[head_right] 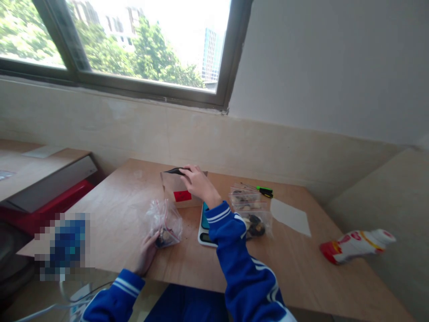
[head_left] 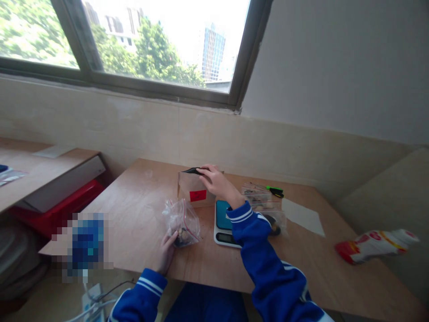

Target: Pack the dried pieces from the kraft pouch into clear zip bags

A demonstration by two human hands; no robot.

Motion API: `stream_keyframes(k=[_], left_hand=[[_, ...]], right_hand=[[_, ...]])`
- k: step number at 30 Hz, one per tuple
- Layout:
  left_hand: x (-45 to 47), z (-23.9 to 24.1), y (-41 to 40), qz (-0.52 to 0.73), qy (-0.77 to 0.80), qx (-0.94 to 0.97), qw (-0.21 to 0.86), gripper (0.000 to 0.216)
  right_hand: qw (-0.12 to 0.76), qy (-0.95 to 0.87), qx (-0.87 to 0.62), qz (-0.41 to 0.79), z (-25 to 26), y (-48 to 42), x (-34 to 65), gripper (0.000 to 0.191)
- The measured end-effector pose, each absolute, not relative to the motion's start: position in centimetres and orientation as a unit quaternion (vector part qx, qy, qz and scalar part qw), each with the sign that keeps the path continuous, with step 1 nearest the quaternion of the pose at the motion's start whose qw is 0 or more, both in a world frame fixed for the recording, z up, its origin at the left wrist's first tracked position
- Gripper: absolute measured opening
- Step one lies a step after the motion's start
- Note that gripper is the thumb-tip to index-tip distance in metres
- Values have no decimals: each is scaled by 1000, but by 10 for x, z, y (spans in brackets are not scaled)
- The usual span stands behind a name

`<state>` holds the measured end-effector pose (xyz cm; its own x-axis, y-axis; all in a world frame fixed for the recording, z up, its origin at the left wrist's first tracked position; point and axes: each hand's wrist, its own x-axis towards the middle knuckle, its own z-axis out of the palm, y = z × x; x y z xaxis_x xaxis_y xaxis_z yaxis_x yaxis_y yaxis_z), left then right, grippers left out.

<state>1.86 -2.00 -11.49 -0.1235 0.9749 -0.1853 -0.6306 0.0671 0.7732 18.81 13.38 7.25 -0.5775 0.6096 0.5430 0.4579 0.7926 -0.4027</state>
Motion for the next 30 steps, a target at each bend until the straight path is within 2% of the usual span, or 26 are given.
stream_keyframes(k=[6,13,16,19,21,25,27,30], left_hand=[[18,-117,-19,642,387,229,621,41],[19,-112,-20,644,395,224,616,40],[18,-113,-20,643,399,227,613,40],[17,-118,-19,645,403,218,612,40],[17,-121,-18,645,404,218,611,39],[17,-121,-18,641,396,235,614,39],[18,-119,-19,639,394,251,611,41],[18,-119,-19,629,418,296,584,46]], right_hand=[[387,-860,-296,151,63,131,187,47],[442,-817,-337,154,58,133,184,40],[480,-799,-338,126,61,112,180,28],[503,-773,-359,145,50,80,175,26],[470,-761,-394,212,32,60,171,25],[346,-750,-414,382,-15,38,167,19],[301,-747,-386,449,-33,36,166,15],[245,-749,-301,537,-47,38,167,24]])
